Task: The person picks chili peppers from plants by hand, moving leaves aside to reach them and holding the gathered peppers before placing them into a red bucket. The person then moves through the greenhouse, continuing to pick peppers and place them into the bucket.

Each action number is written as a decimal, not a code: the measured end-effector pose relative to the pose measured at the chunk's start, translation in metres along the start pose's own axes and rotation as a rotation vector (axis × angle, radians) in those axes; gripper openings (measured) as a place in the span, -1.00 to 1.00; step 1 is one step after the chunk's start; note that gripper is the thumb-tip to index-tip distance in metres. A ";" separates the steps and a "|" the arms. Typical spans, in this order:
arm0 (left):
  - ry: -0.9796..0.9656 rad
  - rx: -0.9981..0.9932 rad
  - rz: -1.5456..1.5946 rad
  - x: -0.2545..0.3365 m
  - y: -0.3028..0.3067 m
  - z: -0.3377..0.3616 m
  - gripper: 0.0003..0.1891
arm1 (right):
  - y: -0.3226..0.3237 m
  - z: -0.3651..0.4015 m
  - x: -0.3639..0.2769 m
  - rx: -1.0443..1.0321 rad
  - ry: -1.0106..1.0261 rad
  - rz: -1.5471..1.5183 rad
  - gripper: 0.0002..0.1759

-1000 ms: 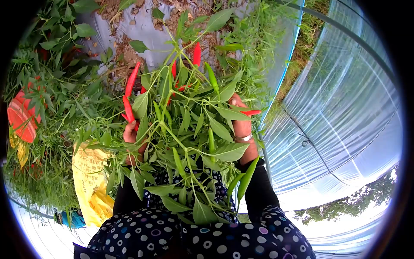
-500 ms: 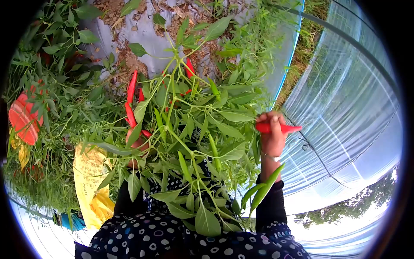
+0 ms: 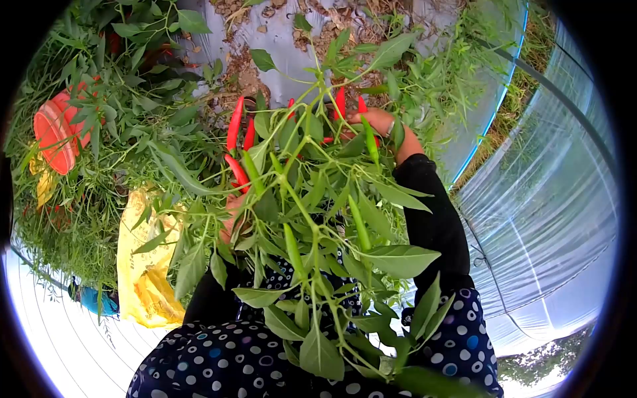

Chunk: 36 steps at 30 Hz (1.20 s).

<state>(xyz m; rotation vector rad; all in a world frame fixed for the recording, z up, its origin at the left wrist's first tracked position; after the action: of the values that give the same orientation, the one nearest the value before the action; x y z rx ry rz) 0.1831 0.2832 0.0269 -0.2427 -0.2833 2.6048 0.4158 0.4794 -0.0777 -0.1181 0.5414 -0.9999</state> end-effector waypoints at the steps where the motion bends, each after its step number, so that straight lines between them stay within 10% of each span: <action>1: -0.034 0.026 -0.028 -0.001 0.002 -0.003 -0.80 | 0.009 -0.004 -0.008 -0.067 0.062 0.263 -0.58; 5: -0.024 0.140 -0.250 0.005 -0.011 0.015 -0.58 | 0.036 -0.013 -0.028 -0.207 -0.026 1.379 -0.64; 9: -0.042 0.018 -0.213 -0.042 0.000 -0.001 -0.59 | 0.036 -0.011 -0.083 -0.092 -0.052 1.533 -0.63; 11: -0.123 -0.047 -0.216 -0.057 0.013 -0.018 -0.55 | 0.005 -0.018 -0.058 -0.537 -0.056 1.572 -0.58; 13: -0.070 -0.084 -0.055 -0.066 0.020 -0.008 -0.51 | 0.004 -0.022 -0.056 -0.300 -0.199 1.196 -0.69; 16: 0.160 -0.191 0.436 -0.090 0.027 0.013 -0.42 | -0.020 -0.043 -0.049 -0.120 0.145 0.743 -0.73; 22: -0.025 -0.404 0.155 -0.028 -0.053 0.081 -0.36 | 0.005 -0.004 0.024 0.331 -0.095 -0.408 -0.77; 29: -0.277 -0.248 -0.128 0.001 -0.073 0.080 -0.37 | 0.033 0.068 -0.019 0.564 0.521 -0.754 -0.84; 33: -0.215 0.001 0.050 0.010 -0.080 0.118 -0.38 | 0.029 0.118 -0.061 0.657 0.718 -0.795 -0.83; 34: -0.066 0.135 -0.499 -0.002 -0.066 0.113 -0.35 | 0.032 0.127 -0.073 0.679 0.780 -0.790 -0.82; 36: -0.110 0.103 -0.407 -0.005 -0.052 0.118 -0.41 | 0.045 0.141 -0.101 0.720 0.874 -0.757 -0.81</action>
<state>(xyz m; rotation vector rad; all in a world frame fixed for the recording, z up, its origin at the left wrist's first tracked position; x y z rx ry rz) 0.1852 0.3066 0.1533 -0.0027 -0.2098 2.2238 0.4762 0.5656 0.0673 0.8538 0.9140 -1.9445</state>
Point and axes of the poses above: each hand's wrist, its own z-axis away from the middle knuckle, its own y-axis out of the back of the hand, x = y × z, the point moved 10 cm from there along -z, towards the middle knuckle, and after that the axes turned 11 degrees about y, right-handed, at the moved point
